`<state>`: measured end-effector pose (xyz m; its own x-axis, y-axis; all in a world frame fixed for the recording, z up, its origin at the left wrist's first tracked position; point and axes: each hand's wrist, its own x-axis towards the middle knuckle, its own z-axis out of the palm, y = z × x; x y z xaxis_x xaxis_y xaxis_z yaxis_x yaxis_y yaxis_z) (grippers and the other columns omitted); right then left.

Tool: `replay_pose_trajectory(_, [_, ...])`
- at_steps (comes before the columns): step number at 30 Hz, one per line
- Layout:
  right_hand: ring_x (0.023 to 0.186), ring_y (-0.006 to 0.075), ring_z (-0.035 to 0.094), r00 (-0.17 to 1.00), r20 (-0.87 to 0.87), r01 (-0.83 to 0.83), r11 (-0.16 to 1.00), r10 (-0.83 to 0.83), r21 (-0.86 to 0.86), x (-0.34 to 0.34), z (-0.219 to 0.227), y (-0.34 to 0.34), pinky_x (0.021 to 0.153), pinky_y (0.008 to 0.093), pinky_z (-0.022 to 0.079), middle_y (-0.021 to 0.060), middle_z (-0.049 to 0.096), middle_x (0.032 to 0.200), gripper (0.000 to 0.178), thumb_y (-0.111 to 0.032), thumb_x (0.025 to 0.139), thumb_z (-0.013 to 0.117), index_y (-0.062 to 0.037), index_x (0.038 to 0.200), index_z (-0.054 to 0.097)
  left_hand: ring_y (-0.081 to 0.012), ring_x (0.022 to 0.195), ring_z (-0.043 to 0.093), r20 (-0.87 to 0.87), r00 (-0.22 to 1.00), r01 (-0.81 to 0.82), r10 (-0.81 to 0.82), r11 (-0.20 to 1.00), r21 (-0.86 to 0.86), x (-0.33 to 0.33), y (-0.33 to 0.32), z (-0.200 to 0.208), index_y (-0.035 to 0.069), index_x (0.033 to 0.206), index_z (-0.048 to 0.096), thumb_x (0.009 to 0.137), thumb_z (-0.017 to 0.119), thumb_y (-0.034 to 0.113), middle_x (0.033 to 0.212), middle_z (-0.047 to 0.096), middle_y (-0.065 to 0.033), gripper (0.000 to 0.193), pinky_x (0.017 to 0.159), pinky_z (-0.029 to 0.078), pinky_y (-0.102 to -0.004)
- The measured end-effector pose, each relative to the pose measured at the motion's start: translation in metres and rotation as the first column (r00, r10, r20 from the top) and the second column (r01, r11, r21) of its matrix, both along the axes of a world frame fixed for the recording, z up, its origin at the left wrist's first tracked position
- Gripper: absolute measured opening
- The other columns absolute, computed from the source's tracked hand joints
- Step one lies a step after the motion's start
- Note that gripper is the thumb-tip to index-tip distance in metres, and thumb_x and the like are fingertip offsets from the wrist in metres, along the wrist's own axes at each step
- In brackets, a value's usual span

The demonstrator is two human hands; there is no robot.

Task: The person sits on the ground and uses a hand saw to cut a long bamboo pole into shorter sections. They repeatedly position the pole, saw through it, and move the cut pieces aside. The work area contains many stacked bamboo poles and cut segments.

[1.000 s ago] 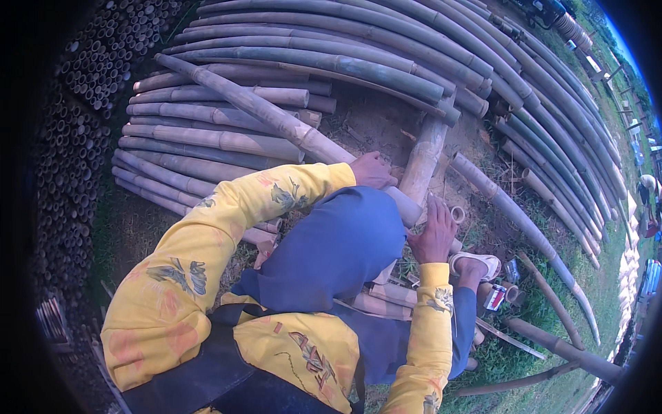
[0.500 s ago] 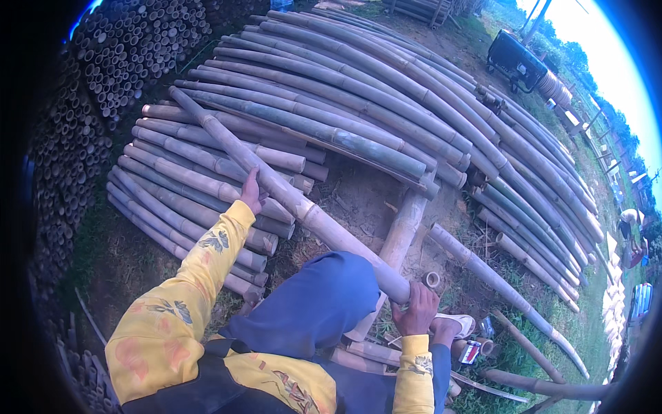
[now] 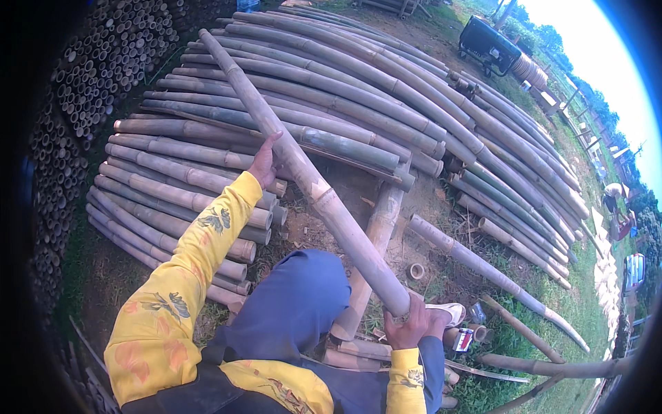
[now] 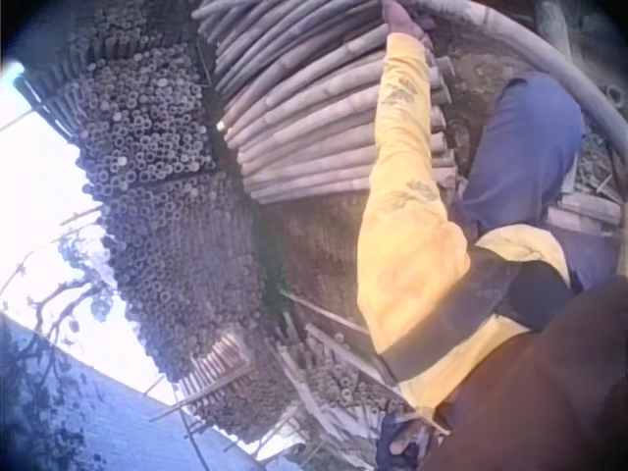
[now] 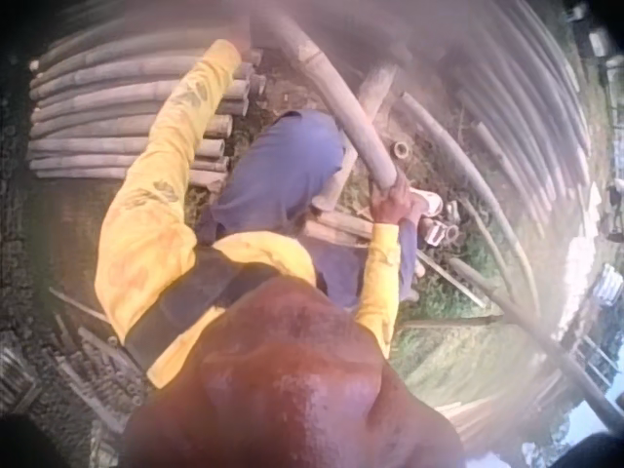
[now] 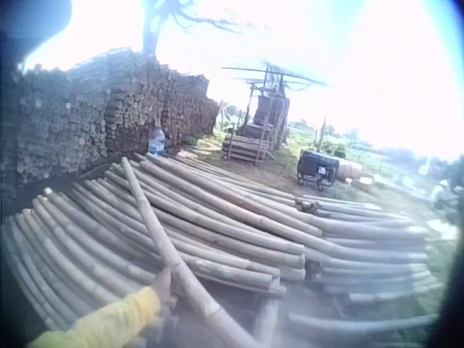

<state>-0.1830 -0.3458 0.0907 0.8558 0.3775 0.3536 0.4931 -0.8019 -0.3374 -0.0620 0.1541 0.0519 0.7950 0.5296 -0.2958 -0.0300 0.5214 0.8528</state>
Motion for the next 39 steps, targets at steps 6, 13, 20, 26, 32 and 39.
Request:
replay_pose_trajectory(6, [0.101,0.0395,0.066,0.999,-0.016,0.052,0.974,-0.050,0.219,0.091,0.010,0.017,0.090,0.0453,0.052,0.0205,0.065,0.108,0.064,-0.018,0.068,0.088,0.0010,0.123,0.060,-0.0339,0.137,0.046,-0.063,0.976,0.218,-0.210,0.963,0.158,0.099,0.009,0.035,0.012,0.161,0.028,0.083,0.068,0.062,0.150,0.051,-0.0153,0.101,0.113,0.028,-0.0462])
replay_pose_trajectory(13, [0.142,0.0420,0.046,0.999,0.020,0.015,0.766,-0.036,0.643,0.337,0.113,0.018,0.118,0.0424,0.043,0.0282,0.012,0.166,0.095,0.006,0.087,0.074,-0.0097,0.163,0.019,-0.0350,0.127,0.058,-0.243,0.942,0.334,-0.230,0.612,0.717,0.112,-0.043,0.022,0.002,0.160,0.025,0.084,0.073,0.045,0.145,0.053,-0.0270,0.100,0.112,0.041,-0.0425])
replay_pose_trajectory(20, [0.137,0.0329,0.054,0.997,-0.068,0.072,0.827,-0.040,0.558,0.217,0.046,-0.013,0.111,0.0371,0.050,0.0200,0.024,0.166,0.080,0.012,0.092,0.055,-0.0125,0.162,0.027,-0.0373,0.126,0.058,-0.291,0.954,0.293,-0.075,0.018,0.956,0.106,-0.052,-0.040,0.004,0.141,0.051,0.082,0.074,0.022,0.135,0.059,-0.0207,0.066,0.110,0.045,-0.0458])
replay_pose_trajectory(26, [0.118,0.0229,0.067,0.924,-0.320,0.334,0.846,-0.207,0.415,0.049,-0.015,-0.146,0.098,0.0317,0.055,0.0153,0.042,0.158,0.070,0.010,0.090,0.057,-0.0039,0.156,0.039,-0.0329,0.122,0.055,-0.305,0.947,0.230,-0.097,-0.455,0.860,0.127,-0.087,-0.052,0.012,0.132,0.056,0.081,0.076,0.025,0.126,0.057,-0.0144,0.057,0.106,0.042,-0.0469])
replay_pose_trajectory(32, [0.097,0.0132,0.068,0.721,-0.495,0.668,0.678,-0.485,0.308,-0.071,-0.028,-0.217,0.088,0.0270,0.055,0.0159,0.057,0.144,0.067,0.011,0.091,0.059,-0.0042,0.154,0.044,-0.0284,0.113,0.056,-0.439,0.899,0.352,0.002,-0.601,0.718,0.131,-0.088,-0.069,0.014,0.116,0.061,0.083,0.078,0.029,0.114,0.057,-0.0092,0.040,0.095,0.043,-0.0447])
replay_pose_trajectory(39, [0.101,0.0183,0.068,0.798,-0.477,0.545,0.781,-0.369,0.306,-0.046,-0.030,-0.186,0.086,0.0289,0.056,0.0170,0.062,0.137,0.063,0.006,0.091,0.063,-0.0041,0.151,0.048,-0.0367,0.092,0.066,-0.414,0.857,0.238,-0.306,-0.479,0.845,0.097,-0.068,-0.035,0.011,0.103,0.058,0.094,0.065,0.034,0.095,0.067,-0.0133,0.025,0.080,0.050,-0.0491])
